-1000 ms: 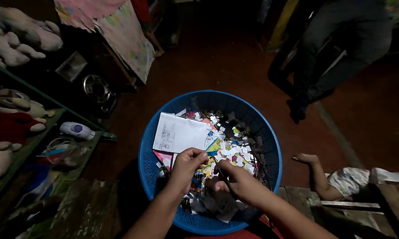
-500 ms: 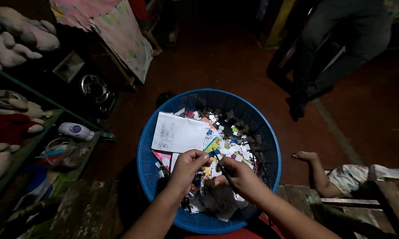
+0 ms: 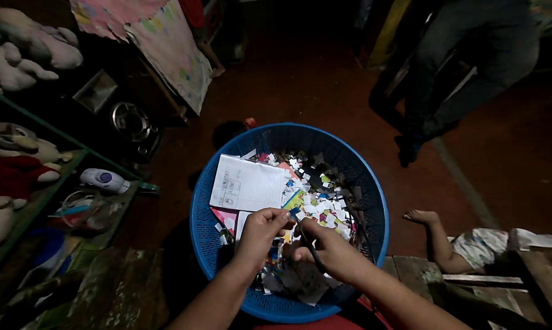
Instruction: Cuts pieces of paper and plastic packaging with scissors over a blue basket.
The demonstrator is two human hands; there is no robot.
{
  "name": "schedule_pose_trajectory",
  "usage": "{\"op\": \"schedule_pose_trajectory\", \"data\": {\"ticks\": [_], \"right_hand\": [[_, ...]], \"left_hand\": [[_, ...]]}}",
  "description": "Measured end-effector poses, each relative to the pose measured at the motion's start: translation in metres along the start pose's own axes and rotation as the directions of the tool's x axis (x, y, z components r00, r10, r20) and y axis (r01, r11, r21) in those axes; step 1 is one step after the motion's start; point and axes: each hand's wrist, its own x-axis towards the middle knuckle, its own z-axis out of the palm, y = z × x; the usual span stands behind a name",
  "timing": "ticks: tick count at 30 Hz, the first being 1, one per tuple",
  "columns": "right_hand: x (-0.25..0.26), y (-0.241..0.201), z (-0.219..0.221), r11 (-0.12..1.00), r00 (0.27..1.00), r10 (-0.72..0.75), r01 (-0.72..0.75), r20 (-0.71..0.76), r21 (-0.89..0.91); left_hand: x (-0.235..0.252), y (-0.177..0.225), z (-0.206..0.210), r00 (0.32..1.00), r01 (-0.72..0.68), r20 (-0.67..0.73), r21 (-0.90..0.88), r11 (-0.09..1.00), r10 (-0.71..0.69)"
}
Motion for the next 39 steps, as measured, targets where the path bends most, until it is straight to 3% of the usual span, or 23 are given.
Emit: {"op": "schedule_pose_trajectory", "data": {"ticks": [15, 18, 24, 28, 31, 39], "right_hand": [[-0.001, -0.002, 0.001, 1.000, 0.994, 0.026, -0.026, -0.106, 0.009], [-0.002, -0.002, 0.001, 0.999, 0.986, 0.022, -0.016, -0.165, 0.037], [-0.001, 0.004, -0.002, 0.996, 0.958, -0.030, 0.053, -0.285, 0.073], [-0.002, 0.007, -0.002, 0.995, 0.961, -0.046, 0.068, -0.272, 0.070], [-0.002, 0.007, -0.002, 0.996, 0.962, -0.053, 0.071, -0.267, 0.059], [-0.003, 0.005, -0.003, 0.997, 0.969, -0.055, 0.066, -0.241, 0.038]], "left_hand": [[-0.001, -0.001, 0.000, 0.999, -0.026, 0.023, 0.057, 0.998, 0.024], [0.003, -0.003, -0.003, 0.998, -0.070, 0.003, 0.174, 0.982, 0.070], [0.010, -0.005, -0.015, 0.991, -0.127, 0.120, 0.690, 0.712, 0.061], [0.011, -0.007, -0.014, 0.991, -0.134, 0.084, 0.724, 0.677, 0.107], [0.015, -0.005, -0.014, 0.997, -0.079, 0.067, 0.752, 0.654, 0.043], [0.017, -0.012, -0.019, 0.947, -0.060, 0.149, 0.953, 0.298, -0.284]]}}
